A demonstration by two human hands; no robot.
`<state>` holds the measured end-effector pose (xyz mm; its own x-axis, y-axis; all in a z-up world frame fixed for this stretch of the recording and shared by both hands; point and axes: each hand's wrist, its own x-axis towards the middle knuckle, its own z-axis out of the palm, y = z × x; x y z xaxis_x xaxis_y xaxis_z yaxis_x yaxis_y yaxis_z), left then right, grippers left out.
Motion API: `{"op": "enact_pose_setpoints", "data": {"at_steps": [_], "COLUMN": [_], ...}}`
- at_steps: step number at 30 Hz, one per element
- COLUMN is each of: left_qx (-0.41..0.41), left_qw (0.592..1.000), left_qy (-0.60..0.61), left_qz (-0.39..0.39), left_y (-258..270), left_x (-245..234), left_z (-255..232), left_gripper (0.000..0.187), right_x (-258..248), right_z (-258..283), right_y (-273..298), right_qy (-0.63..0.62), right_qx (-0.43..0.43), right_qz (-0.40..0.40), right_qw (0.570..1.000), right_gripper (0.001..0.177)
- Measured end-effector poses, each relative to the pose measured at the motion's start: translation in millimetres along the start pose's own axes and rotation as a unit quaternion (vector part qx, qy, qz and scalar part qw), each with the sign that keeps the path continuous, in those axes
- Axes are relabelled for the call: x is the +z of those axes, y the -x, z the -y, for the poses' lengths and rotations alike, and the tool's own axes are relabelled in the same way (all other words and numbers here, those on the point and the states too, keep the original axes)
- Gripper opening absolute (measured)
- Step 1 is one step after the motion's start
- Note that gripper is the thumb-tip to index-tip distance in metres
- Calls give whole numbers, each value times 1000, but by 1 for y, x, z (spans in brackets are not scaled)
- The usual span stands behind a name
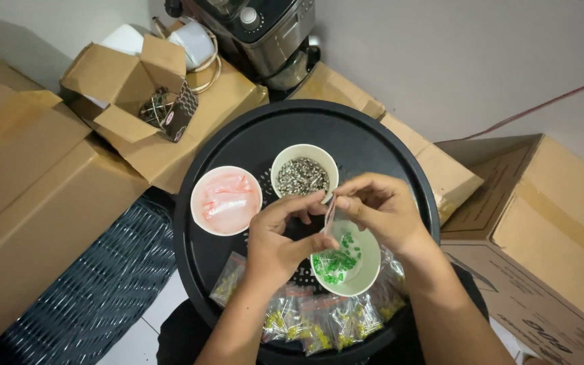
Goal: The person sorts various small hardware components from white cups into plastic bags by hand.
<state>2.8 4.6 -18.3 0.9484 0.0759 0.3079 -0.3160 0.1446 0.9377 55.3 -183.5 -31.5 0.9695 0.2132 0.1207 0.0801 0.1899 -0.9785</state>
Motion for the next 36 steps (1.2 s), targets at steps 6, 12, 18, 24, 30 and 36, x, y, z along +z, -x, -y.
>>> {"op": "enact_pose_setpoints", "data": {"at_steps": [6, 12, 18, 24, 30, 36], "left_qx": [-18, -7, -36, 7, 46, 77], "left_qw": [999, 1000, 999, 1000, 996, 989], "left_qy": [23, 21, 30, -4, -51, -114], "left_qz": [17, 11, -14, -29, -50, -55], "left_y": [1, 0, 3, -2, -4, -3], "left_x": [-5, -6, -4, -2, -5, -3], "left_z": [7, 9, 5, -11, -3, -7], "left_gripper": [56, 58, 56, 32, 39, 39], "right_x": [14, 10, 12, 16, 15, 20], "right_z": [21, 25, 30, 32, 39, 40], "right_y": [-6, -7, -6, -7, -5, -5], "right_qy": [8, 44, 58, 80, 116, 119], "right_qx": [-37, -63, -48, -57, -67, -60], "right_qz": [53, 88, 108, 114, 84, 98], "right_qw": [998, 993, 991, 989, 987, 986], "right_gripper": [19, 27, 33, 34, 27, 27]}}
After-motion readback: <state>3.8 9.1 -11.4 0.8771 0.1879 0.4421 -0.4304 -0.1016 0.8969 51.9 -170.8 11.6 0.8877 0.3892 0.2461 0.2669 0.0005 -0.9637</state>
